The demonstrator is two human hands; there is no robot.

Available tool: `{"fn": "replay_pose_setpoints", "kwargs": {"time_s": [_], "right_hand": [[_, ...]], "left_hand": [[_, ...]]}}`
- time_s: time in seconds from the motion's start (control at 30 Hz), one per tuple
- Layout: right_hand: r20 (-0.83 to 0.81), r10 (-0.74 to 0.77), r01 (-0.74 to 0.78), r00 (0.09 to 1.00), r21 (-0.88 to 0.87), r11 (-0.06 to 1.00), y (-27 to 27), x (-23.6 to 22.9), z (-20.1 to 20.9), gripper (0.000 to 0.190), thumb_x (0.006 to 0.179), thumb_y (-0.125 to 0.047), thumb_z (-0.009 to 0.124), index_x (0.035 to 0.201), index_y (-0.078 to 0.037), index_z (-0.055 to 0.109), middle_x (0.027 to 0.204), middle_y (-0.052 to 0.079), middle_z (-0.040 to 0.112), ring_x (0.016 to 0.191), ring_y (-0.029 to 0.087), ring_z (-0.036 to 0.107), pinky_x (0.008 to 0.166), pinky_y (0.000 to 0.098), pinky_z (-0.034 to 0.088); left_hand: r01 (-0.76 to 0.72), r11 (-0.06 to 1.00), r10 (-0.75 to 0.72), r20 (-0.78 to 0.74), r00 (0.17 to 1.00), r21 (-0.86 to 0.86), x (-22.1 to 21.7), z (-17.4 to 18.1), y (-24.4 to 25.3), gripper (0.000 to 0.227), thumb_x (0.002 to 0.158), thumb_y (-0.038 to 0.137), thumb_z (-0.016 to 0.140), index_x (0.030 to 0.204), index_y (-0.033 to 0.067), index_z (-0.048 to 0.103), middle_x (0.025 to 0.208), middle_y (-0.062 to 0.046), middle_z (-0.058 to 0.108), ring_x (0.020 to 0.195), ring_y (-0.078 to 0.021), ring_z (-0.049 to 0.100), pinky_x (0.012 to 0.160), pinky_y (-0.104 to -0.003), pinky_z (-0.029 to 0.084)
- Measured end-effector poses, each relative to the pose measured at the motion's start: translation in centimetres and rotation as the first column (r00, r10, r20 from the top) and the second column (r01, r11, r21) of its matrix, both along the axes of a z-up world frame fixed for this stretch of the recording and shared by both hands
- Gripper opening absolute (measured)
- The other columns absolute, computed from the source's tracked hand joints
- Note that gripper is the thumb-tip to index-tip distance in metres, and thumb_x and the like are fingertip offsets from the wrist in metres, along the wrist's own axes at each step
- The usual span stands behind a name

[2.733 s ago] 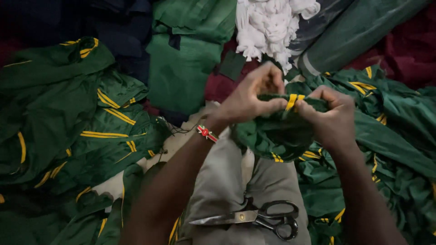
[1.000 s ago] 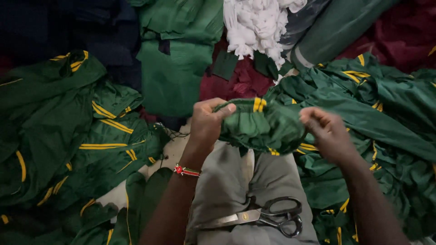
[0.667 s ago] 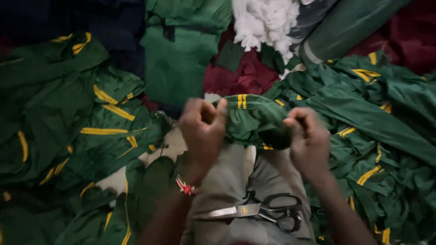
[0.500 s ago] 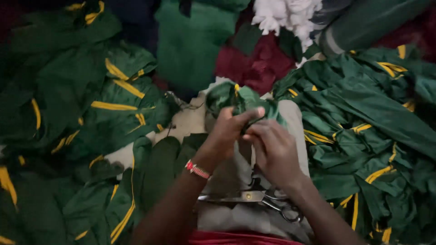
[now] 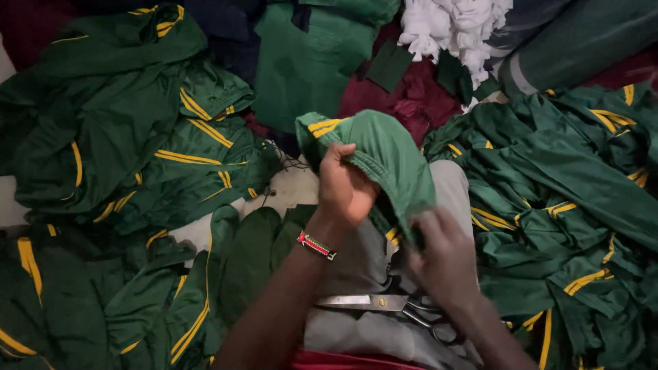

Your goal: Threading a drawstring through the waistband of athletic shorts using a long needle

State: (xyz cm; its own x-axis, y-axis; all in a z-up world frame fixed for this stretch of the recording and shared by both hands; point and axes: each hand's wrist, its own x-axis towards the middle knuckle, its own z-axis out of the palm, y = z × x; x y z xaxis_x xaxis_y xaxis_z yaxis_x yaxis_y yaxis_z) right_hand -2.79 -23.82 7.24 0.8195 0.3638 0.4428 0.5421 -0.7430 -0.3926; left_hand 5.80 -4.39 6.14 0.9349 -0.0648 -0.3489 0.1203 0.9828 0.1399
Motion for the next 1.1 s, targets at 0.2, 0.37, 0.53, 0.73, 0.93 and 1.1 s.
{"fn": "replay_pose_setpoints", "kwargs": {"time_s": [0.2,0.37,0.53,0.73,0.93,1.1], "right_hand": [[-0.171,-0.028,0.006,0.985,-0.126,0.992,0.8,-2.4,0.1,0.034,0.077,-0.021,0.075,0.106,-0.015,0.06,0.102,0.011,0.058,0.094,0.038,0.061,0.072,0.05,0.049],[-0.106,-0.024,0.002,0.994,-0.207,0.978,0.8,-3.4,-0.2,0.032,0.082,-0.024,0.073,0.111,-0.015,0.06,0.1,0.011,0.057,0.09,0.036,0.062,0.067,0.048,0.05],[-0.093,0.014,-0.034,0.996,-0.222,0.974,1.2,-4.5,-0.6,0.036,0.082,-0.028,0.069,0.111,-0.011,0.056,0.105,0.015,0.053,0.089,0.039,0.06,0.064,0.0508,0.05],[-0.089,0.039,-0.062,0.995,-0.273,0.96,2.5,-4.9,0.0,0.039,0.075,-0.028,0.072,0.104,-0.01,0.053,0.102,0.014,0.053,0.093,0.037,0.057,0.064,0.0486,0.049],[-0.044,0.001,-0.01,0.999,-0.194,0.981,4.1,-5.2,1.6,0.023,0.08,-0.016,0.07,0.089,-0.011,0.05,0.086,0.012,0.048,0.074,0.035,0.055,0.058,0.0487,0.044],[-0.148,-0.012,-0.022,0.989,-0.226,0.974,3.8,-5.9,1.2,0.034,0.072,-0.021,0.074,0.097,-0.012,0.052,0.094,0.011,0.051,0.083,0.035,0.058,0.065,0.0485,0.048]], "left_hand": [[0.079,0.992,-0.058,0.188,0.98,-0.102,-0.3,0.1,-0.1,0.043,0.09,0.026,0.057,0.127,0.0054,0.067,0.127,-0.015,0.07,0.118,-0.0315,0.065,0.109,-0.046,0.047],[0.093,0.983,-0.044,0.289,0.956,-0.158,-0.5,0.4,-0.4,0.045,0.093,0.025,0.056,0.133,0.0056,0.064,0.134,-0.014,0.067,0.125,-0.0304,0.062,0.115,-0.045,0.043],[0.139,0.981,-0.09,0.318,0.944,-0.135,-0.5,0.8,-1.2,0.038,0.093,0.028,0.058,0.123,0.0088,0.069,0.123,-0.011,0.073,0.117,-0.0294,0.066,0.11,-0.046,0.045],[0.082,0.993,-0.062,0.221,0.973,-0.083,0.6,1.1,-2.6,0.038,0.09,0.028,0.06,0.12,0.0077,0.07,0.119,-0.013,0.074,0.112,-0.0303,0.067,0.107,-0.045,0.047],[0.116,0.99,-0.097,0.215,0.972,-0.08,0.6,2.5,-2.9,0.037,0.093,0.036,0.062,0.12,0.0119,0.07,0.117,-0.01,0.074,0.111,-0.0269,0.068,0.108,-0.043,0.047],[0.123,0.992,-0.111,0.232,0.966,-0.039,0.4,3.4,-2.9,0.04,0.093,0.033,0.062,0.125,0.0085,0.069,0.121,-0.012,0.073,0.112,-0.0286,0.067,0.105,-0.042,0.049]]}}
